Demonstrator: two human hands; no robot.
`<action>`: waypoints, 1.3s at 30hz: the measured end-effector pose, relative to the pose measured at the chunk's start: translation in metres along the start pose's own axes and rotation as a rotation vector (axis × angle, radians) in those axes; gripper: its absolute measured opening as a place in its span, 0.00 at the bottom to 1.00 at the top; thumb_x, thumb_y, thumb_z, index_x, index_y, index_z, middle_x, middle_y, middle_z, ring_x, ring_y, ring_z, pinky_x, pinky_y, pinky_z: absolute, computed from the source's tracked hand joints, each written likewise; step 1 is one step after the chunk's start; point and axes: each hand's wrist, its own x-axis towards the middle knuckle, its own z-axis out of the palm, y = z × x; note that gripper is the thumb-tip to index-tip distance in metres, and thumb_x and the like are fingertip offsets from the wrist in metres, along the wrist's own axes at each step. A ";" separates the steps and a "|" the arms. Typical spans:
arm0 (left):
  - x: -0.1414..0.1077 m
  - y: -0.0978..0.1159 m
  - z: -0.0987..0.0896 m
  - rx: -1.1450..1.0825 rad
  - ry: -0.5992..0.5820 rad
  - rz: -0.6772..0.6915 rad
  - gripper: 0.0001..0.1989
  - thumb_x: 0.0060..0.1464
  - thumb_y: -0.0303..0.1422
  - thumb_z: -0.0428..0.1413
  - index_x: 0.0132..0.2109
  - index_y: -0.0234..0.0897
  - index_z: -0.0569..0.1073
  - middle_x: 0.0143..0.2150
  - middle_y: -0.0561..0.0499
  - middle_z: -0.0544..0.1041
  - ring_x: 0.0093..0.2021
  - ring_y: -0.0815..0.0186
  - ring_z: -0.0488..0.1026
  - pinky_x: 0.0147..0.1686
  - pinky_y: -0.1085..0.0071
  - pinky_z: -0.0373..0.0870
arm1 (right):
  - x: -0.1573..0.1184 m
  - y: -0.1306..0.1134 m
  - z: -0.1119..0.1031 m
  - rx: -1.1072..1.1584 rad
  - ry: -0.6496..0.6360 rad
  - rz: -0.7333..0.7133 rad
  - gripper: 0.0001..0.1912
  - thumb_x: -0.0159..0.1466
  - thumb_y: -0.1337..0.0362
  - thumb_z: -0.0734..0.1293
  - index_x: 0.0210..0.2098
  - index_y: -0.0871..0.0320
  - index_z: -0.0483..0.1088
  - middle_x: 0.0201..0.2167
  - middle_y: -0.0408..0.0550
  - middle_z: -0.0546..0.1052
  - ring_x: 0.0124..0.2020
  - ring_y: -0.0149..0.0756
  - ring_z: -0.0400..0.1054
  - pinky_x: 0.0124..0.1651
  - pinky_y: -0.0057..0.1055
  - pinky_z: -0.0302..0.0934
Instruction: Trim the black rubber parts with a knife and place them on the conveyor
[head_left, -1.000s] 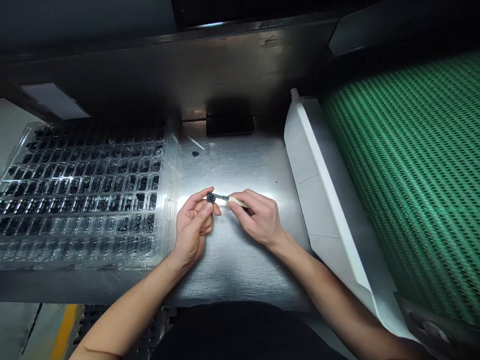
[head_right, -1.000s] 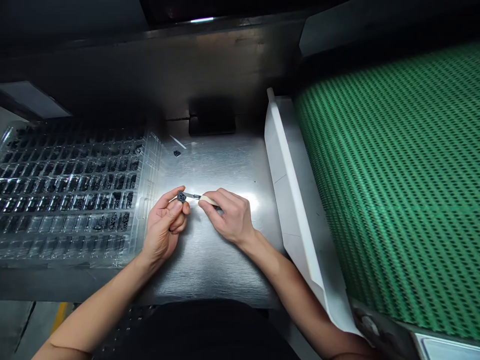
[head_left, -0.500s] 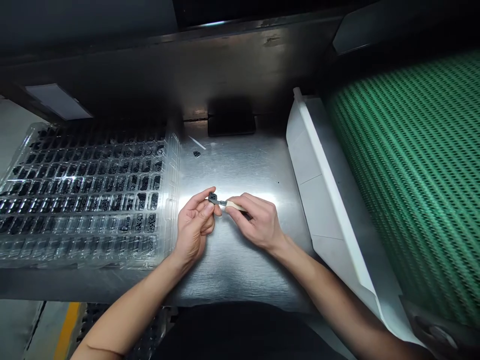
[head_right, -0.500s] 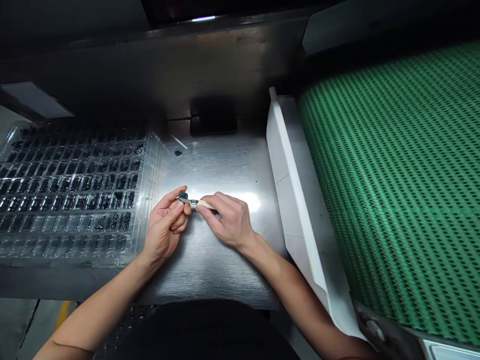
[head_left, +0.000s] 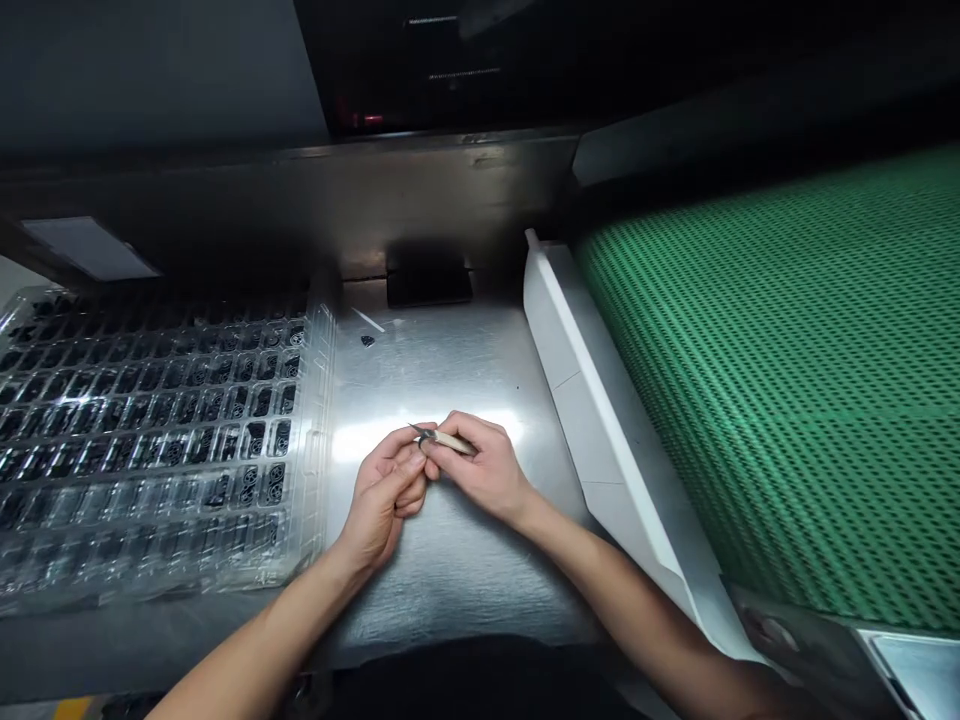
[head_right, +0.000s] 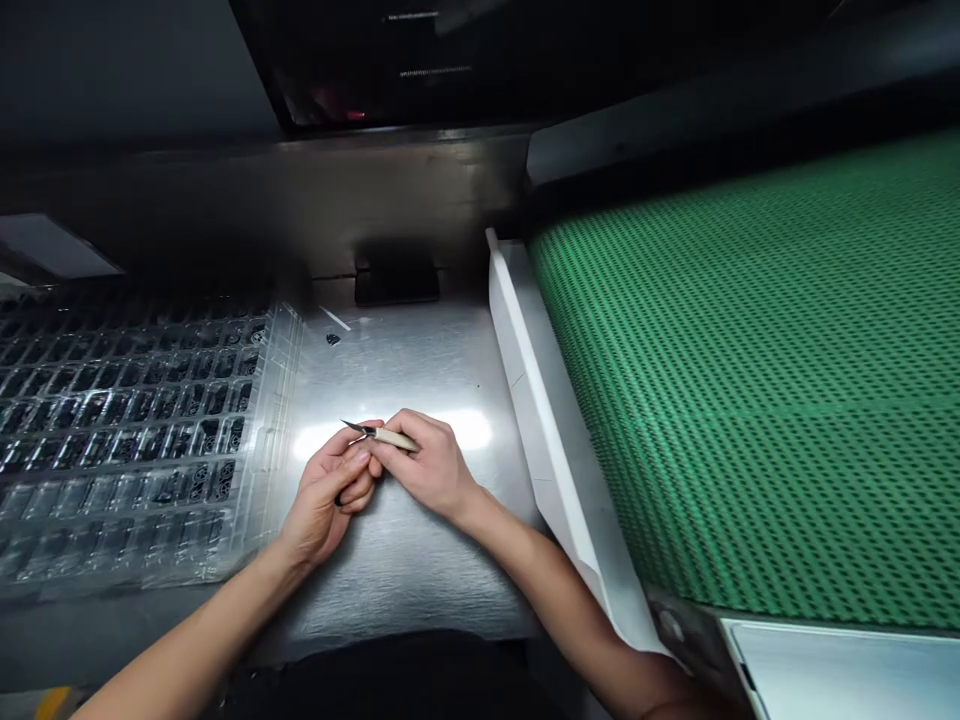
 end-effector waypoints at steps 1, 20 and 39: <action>-0.001 0.000 0.000 0.008 -0.003 0.001 0.21 0.62 0.39 0.73 0.58 0.40 0.82 0.34 0.53 0.76 0.21 0.82 0.48 0.20 0.81 0.41 | 0.000 -0.001 0.000 -0.010 -0.012 0.004 0.13 0.76 0.63 0.72 0.34 0.56 0.73 0.29 0.41 0.77 0.31 0.33 0.69 0.37 0.31 0.60; -0.007 0.027 0.016 -0.048 -0.134 0.133 0.32 0.54 0.58 0.73 0.40 0.40 0.67 0.22 0.64 0.58 0.20 0.77 0.47 0.21 0.77 0.42 | -0.004 0.007 -0.015 -0.383 0.229 -0.220 0.20 0.79 0.50 0.70 0.36 0.57 0.79 0.28 0.44 0.77 0.25 0.33 0.65 0.32 0.33 0.58; -0.081 0.142 -0.135 0.398 0.759 0.941 0.31 0.61 0.57 0.71 0.30 0.38 0.67 0.25 0.56 0.66 0.23 0.75 0.53 0.21 0.74 0.46 | -0.007 0.023 -0.010 -0.463 0.092 -0.223 0.20 0.74 0.47 0.72 0.37 0.57 0.82 0.22 0.43 0.74 0.20 0.33 0.61 0.27 0.33 0.55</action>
